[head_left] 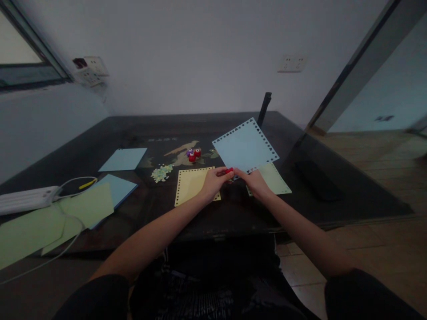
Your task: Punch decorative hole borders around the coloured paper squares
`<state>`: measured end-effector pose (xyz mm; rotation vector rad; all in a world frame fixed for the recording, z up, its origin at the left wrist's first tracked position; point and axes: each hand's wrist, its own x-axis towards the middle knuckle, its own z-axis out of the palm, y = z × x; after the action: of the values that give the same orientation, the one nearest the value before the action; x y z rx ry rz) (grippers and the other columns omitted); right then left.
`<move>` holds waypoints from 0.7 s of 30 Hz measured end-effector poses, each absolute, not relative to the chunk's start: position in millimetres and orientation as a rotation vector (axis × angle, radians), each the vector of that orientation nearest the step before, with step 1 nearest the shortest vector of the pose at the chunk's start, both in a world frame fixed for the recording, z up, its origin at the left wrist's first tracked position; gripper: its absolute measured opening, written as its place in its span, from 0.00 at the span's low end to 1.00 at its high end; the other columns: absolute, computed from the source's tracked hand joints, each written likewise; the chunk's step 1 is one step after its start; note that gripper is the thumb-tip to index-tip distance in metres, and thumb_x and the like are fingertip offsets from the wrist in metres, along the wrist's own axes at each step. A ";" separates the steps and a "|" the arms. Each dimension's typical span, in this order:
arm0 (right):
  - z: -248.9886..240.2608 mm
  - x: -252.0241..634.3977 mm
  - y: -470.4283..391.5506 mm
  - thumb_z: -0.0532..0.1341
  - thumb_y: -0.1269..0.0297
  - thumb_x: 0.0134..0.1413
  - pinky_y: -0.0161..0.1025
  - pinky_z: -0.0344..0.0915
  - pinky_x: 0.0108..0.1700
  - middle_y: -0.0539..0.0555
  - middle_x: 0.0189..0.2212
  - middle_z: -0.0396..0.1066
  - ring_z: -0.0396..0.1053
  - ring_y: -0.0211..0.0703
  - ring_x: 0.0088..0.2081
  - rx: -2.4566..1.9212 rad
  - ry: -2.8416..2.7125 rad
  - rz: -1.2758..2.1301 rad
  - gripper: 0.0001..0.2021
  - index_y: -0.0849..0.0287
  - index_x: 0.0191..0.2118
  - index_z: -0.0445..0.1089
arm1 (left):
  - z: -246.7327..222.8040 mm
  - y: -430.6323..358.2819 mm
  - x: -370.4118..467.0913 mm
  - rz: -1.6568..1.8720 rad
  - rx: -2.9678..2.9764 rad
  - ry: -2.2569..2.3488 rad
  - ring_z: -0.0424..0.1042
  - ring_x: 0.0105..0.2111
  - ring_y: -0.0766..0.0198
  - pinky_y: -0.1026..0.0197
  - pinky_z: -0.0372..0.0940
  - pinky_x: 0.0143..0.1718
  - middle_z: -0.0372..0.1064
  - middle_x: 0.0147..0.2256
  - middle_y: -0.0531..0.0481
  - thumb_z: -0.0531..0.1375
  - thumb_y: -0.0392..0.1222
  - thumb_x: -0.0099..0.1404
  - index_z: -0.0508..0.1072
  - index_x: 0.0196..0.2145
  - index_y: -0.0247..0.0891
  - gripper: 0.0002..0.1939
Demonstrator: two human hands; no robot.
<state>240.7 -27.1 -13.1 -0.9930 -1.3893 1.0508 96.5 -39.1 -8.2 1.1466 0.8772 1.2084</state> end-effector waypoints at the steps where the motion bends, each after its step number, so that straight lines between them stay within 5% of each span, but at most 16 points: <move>1: -13.4 239.5 -28.0 0.65 0.53 0.42 0.47 0.63 0.53 0.55 0.36 0.76 0.71 0.48 0.45 -0.981 -1.383 1.088 0.23 0.58 0.45 0.70 | -8.6 -38.7 96.5 1.206 1.151 0.873 0.70 0.30 0.62 0.60 0.65 0.33 0.74 0.30 0.47 0.68 0.47 0.48 0.76 0.31 0.33 0.16; 21: -11.6 227.9 -29.6 0.66 0.51 0.40 0.49 0.63 0.53 0.55 0.34 0.76 0.71 0.48 0.44 -0.931 -1.333 1.104 0.24 0.58 0.44 0.71 | -17.3 -29.7 98.2 1.305 1.273 0.869 0.71 0.35 0.59 0.57 0.63 0.43 0.75 0.33 0.46 0.67 0.44 0.49 0.76 0.31 0.34 0.13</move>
<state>227.9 -29.6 -11.6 -0.9305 -1.3327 1.1042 98.2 -29.7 -17.3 1.2734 0.8692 1.3053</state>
